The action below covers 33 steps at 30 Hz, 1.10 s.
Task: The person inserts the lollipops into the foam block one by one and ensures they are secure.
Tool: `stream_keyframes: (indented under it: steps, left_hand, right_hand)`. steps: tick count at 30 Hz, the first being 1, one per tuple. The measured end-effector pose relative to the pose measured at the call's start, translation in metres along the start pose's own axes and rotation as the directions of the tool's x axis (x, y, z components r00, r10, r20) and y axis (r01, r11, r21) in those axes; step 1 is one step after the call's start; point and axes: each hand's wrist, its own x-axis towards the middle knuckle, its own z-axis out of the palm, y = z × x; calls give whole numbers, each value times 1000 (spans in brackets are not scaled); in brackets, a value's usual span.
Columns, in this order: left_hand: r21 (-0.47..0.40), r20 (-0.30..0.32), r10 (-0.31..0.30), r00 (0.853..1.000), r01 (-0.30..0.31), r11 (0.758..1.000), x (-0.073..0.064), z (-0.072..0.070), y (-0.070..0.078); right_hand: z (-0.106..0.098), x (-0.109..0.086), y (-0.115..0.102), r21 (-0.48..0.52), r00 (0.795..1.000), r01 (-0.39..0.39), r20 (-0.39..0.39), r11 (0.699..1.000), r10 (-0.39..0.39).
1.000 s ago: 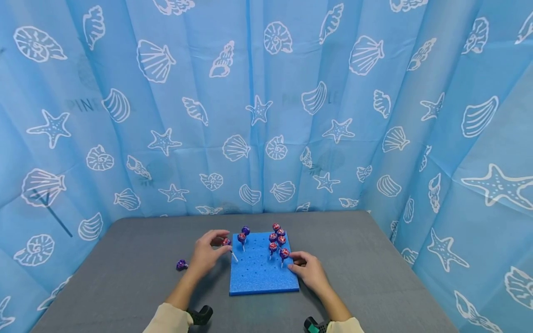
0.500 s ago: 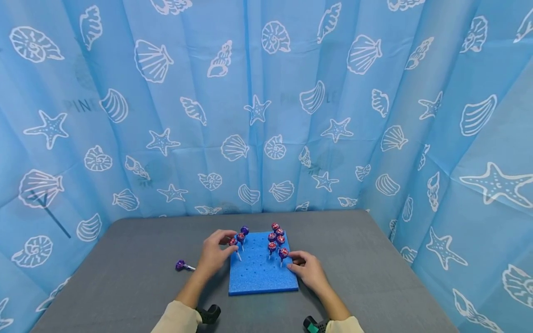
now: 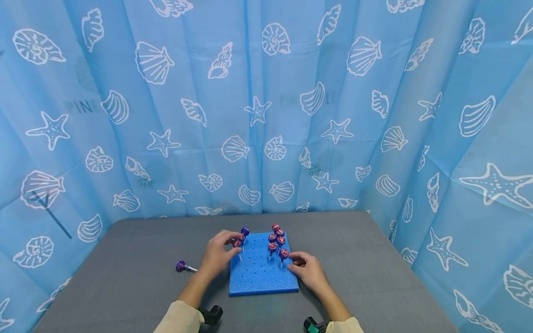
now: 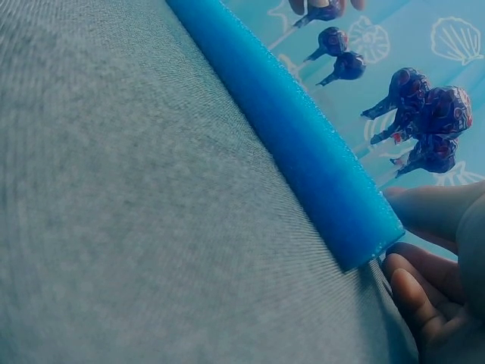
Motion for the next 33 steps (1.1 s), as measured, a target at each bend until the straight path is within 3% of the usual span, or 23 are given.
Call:
stream_keyframes:
  steps: [7,33]
  left_hand:
    - [27,3,-8,1000,8,1000,0,3,1]
    - [74,-2,19,1000,-18,997,-6,10,4]
  right_hand:
    - [0,-1,0,-10,1000,31,-6,999,-31]
    - [-1,-2,-2,2,999,33,-5,999,-33]
